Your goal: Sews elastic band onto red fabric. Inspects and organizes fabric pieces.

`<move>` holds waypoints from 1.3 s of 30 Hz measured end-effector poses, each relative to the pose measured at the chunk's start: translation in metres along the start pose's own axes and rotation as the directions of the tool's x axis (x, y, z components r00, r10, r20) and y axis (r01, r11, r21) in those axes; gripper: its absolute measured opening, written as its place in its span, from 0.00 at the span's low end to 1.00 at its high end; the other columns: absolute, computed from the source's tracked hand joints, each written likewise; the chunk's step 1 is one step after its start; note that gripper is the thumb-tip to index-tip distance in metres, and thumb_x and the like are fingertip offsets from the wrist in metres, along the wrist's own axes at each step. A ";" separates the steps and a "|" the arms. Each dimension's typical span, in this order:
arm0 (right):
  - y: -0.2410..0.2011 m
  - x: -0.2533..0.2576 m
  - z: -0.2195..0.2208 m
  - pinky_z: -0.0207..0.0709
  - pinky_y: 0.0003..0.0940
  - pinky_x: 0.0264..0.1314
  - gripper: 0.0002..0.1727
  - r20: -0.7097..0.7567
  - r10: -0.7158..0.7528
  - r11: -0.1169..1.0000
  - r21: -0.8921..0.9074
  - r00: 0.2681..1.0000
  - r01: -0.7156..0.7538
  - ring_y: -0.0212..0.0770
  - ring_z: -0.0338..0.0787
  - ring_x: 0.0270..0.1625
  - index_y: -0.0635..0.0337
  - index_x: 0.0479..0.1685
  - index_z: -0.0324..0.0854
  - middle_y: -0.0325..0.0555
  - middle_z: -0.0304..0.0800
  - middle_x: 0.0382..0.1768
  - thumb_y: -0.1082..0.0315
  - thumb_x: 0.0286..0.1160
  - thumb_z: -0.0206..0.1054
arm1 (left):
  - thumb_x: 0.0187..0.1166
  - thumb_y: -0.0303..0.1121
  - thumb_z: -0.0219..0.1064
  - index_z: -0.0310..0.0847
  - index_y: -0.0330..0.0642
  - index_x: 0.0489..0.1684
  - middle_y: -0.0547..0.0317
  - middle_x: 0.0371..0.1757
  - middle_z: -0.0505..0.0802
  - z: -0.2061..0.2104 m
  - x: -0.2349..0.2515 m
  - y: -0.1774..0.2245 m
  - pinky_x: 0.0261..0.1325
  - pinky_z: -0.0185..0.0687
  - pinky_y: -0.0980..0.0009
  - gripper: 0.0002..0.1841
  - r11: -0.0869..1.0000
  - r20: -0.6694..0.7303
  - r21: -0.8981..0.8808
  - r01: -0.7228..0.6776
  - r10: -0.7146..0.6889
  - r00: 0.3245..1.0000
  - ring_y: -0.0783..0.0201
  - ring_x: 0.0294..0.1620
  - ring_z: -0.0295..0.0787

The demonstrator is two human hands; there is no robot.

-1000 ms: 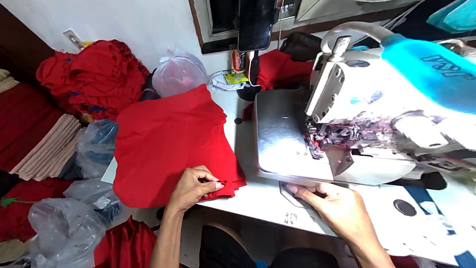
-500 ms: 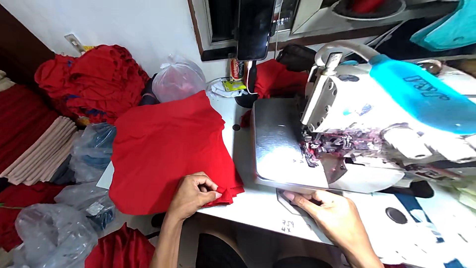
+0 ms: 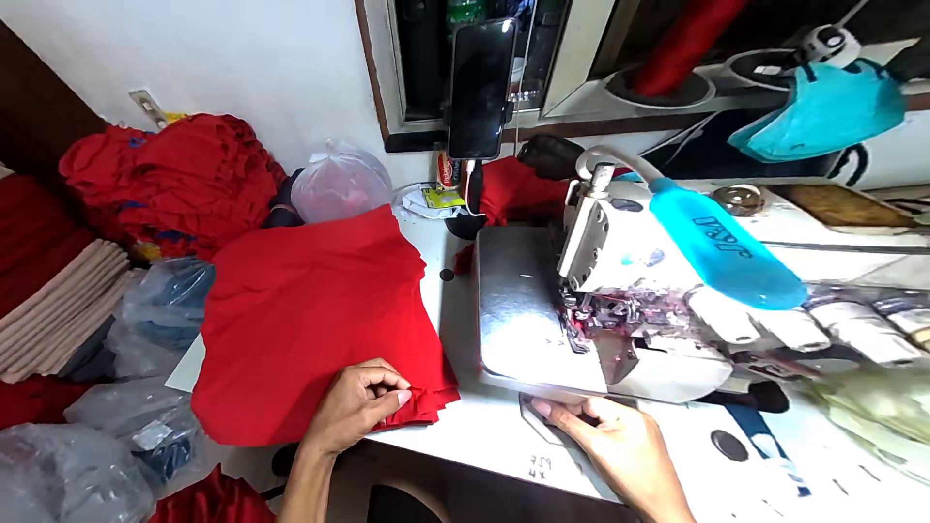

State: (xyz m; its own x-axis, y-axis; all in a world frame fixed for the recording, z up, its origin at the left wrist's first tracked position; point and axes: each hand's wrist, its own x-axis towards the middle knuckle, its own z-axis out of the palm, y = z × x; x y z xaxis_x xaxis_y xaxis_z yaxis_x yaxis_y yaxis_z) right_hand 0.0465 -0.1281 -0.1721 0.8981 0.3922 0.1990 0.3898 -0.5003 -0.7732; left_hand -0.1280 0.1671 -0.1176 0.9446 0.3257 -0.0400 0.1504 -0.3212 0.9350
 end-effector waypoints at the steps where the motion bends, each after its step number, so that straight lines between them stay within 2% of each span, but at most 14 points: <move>1: 0.000 0.001 0.000 0.71 0.36 0.29 0.27 0.000 0.002 1.000 -0.001 1.000 -0.002 0.24 0.79 0.21 0.47 0.13 0.85 0.28 0.83 0.16 0.33 0.56 0.73 | 0.72 0.34 0.73 0.94 0.44 0.37 0.66 0.45 0.93 0.000 0.000 0.000 0.31 0.81 0.83 0.06 1.000 -0.003 0.019 -0.011 0.012 1.000 0.79 0.33 0.85; 3: 0.000 0.001 0.000 0.69 0.35 0.28 0.27 -0.002 0.007 1.000 -0.005 1.000 -0.007 0.23 0.77 0.21 0.46 0.12 0.84 0.26 0.81 0.15 0.32 0.57 0.73 | 0.69 0.31 0.72 0.95 0.46 0.37 0.67 0.45 0.93 0.001 0.001 0.001 0.32 0.78 0.83 0.06 0.998 -0.016 0.054 -0.009 0.010 1.000 0.79 0.34 0.84; 5: 0.000 0.001 0.000 0.70 0.36 0.29 0.27 -0.003 0.004 1.000 -0.004 1.000 -0.004 0.24 0.78 0.21 0.46 0.13 0.84 0.27 0.81 0.15 0.32 0.56 0.72 | 0.68 0.30 0.73 0.94 0.46 0.37 0.68 0.44 0.93 0.002 0.001 0.003 0.30 0.77 0.83 0.06 0.999 -0.026 0.046 0.025 -0.024 0.999 0.80 0.31 0.82; 9: 0.001 0.000 0.000 0.71 0.36 0.30 0.26 0.005 -0.006 1.000 0.006 1.000 0.006 0.23 0.79 0.23 0.45 0.13 0.84 0.26 0.82 0.17 0.33 0.58 0.72 | 0.66 0.30 0.78 0.91 0.44 0.39 0.68 0.28 0.89 0.007 -0.001 0.004 0.26 0.78 0.81 0.07 0.992 -0.098 -0.031 0.123 -0.125 0.987 0.76 0.21 0.81; 11: -0.001 0.000 -0.001 0.71 0.37 0.31 0.26 0.010 -0.001 1.000 0.006 1.000 0.001 0.23 0.79 0.23 0.45 0.13 0.84 0.25 0.82 0.17 0.33 0.58 0.72 | 0.65 0.30 0.80 0.89 0.44 0.38 0.67 0.27 0.88 0.011 -0.001 0.003 0.24 0.77 0.81 0.08 0.991 -0.130 -0.044 0.126 -0.131 0.983 0.76 0.20 0.80; 14: -0.001 0.001 0.000 0.71 0.36 0.31 0.26 0.003 0.003 1.000 0.024 1.000 -0.003 0.22 0.79 0.23 0.44 0.12 0.83 0.25 0.82 0.16 0.32 0.56 0.73 | 0.62 0.32 0.83 0.89 0.45 0.36 0.69 0.28 0.89 0.016 0.000 0.000 0.26 0.70 0.81 0.10 0.997 -0.169 -0.009 0.082 -0.083 0.982 0.77 0.22 0.76; 18: 0.000 0.001 0.000 0.71 0.35 0.31 0.25 0.002 0.004 0.999 0.034 1.000 -0.004 0.22 0.79 0.23 0.44 0.13 0.84 0.24 0.82 0.16 0.33 0.56 0.74 | 0.60 0.35 0.85 0.92 0.47 0.38 0.72 0.31 0.91 0.018 0.000 -0.001 0.28 0.70 0.82 0.12 0.997 -0.169 0.059 0.055 -0.044 0.985 0.79 0.24 0.77; 21: -0.001 0.002 -0.001 0.71 0.36 0.31 0.26 0.001 0.009 1.000 0.014 1.000 -0.009 0.22 0.79 0.23 0.44 0.12 0.83 0.25 0.81 0.16 0.32 0.56 0.73 | 0.64 0.40 0.82 0.97 0.51 0.36 0.74 0.33 0.90 0.016 0.000 -0.001 0.34 0.74 0.83 0.08 0.984 -0.125 0.170 0.042 -0.021 0.992 0.80 0.31 0.80; 25: 0.000 0.002 -0.001 0.69 0.34 0.29 0.26 0.013 -0.001 1.000 -0.006 1.000 0.001 0.22 0.78 0.22 0.45 0.13 0.84 0.26 0.82 0.16 0.33 0.57 0.72 | 0.69 0.41 0.78 0.97 0.51 0.34 0.73 0.35 0.90 0.015 0.000 0.002 0.36 0.74 0.83 0.07 0.979 -0.109 0.198 0.045 -0.024 0.994 0.82 0.33 0.80; 31: 0.002 0.001 -0.001 0.69 0.33 0.28 0.27 -0.008 -0.008 1.000 -0.002 1.000 0.008 0.22 0.77 0.21 0.45 0.14 0.85 0.25 0.81 0.16 0.32 0.57 0.72 | 0.75 0.41 0.74 0.95 0.48 0.38 0.70 0.37 0.89 0.016 0.002 0.001 0.32 0.75 0.84 0.08 0.983 -0.134 0.168 0.070 -0.048 0.990 0.80 0.30 0.79; 37: 0.002 0.001 0.000 0.69 0.34 0.28 0.28 -0.018 -0.015 1.000 0.001 1.000 0.015 0.23 0.77 0.21 0.47 0.13 0.84 0.27 0.81 0.15 0.32 0.57 0.72 | 0.72 0.42 0.75 0.96 0.48 0.36 0.71 0.35 0.89 0.018 0.001 -0.004 0.32 0.72 0.85 0.09 0.976 -0.163 0.215 -0.011 0.047 0.985 0.82 0.30 0.78; 39: -0.003 0.001 -0.003 0.72 0.39 0.29 0.27 0.006 -0.011 1.000 -0.010 1.000 0.011 0.28 0.80 0.22 0.50 0.14 0.86 0.31 0.83 0.16 0.34 0.58 0.74 | 0.70 0.43 0.77 0.96 0.49 0.35 0.72 0.36 0.90 0.019 0.000 -0.006 0.33 0.74 0.85 0.09 0.974 -0.167 0.224 -0.026 0.065 0.984 0.82 0.31 0.80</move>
State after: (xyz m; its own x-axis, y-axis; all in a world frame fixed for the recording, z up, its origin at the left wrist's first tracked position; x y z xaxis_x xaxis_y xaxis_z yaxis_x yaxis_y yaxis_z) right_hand 0.0468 -0.1289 -0.1678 0.8924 0.4024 0.2040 0.4020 -0.5036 -0.7647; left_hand -0.1232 0.1523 -0.1302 0.8902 0.4486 0.0801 0.1875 -0.5209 0.8328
